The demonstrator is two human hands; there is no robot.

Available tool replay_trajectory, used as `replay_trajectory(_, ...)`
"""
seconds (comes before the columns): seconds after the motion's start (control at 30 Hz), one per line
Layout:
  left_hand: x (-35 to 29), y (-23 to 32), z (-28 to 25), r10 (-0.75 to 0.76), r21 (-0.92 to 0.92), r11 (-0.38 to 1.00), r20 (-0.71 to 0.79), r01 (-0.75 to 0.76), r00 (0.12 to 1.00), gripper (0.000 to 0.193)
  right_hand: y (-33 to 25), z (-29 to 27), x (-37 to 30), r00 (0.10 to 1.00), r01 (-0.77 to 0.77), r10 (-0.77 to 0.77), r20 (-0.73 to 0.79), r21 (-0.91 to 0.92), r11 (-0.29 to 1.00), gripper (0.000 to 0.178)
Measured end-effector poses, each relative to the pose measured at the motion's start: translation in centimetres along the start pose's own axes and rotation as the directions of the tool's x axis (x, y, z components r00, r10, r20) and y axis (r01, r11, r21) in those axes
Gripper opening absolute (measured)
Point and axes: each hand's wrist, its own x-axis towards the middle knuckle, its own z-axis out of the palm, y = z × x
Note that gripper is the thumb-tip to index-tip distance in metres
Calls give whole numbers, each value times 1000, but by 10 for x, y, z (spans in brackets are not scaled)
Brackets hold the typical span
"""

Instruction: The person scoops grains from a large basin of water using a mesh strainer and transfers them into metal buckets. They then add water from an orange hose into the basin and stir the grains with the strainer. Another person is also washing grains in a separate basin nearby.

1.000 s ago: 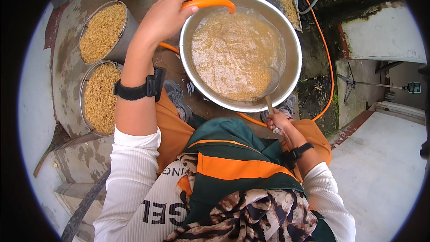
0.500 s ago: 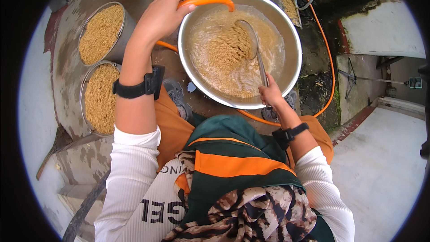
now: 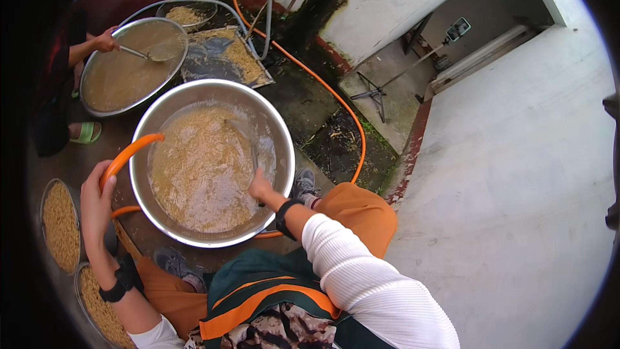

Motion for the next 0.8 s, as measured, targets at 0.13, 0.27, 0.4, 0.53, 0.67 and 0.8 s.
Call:
replay_trajectory(0.13,2,2,4,-56,-13,998,9,56,998,26,0,24,-49,999,29,-31,24,80,996,77)
replay_trajectory(0.27,3,2,8,-44,-15,999,-45,43,998,26,3,-1,-89,939,62,-182,291,377,924,76)
replay_trajectory(0.4,6,-2,7,-54,1,999,-5,54,999,26,4,-18,-98,936,318,-342,88,210,925,76)
replay_trajectory(0.53,4,-3,7,-55,-19,998,-6,54,998,26,23,-36,-72,974,224,-226,-20,-87,971,75)
replay_trajectory(0.67,3,1,5,-54,-35,998,0,54,999,25,53,-39,-61,996,84,-88,-19,-141,986,82)
replay_trajectory(0.8,2,7,5,-72,-28,997,6,72,997,25,67,-21,-86,992,-34,25,123,71,997,73)
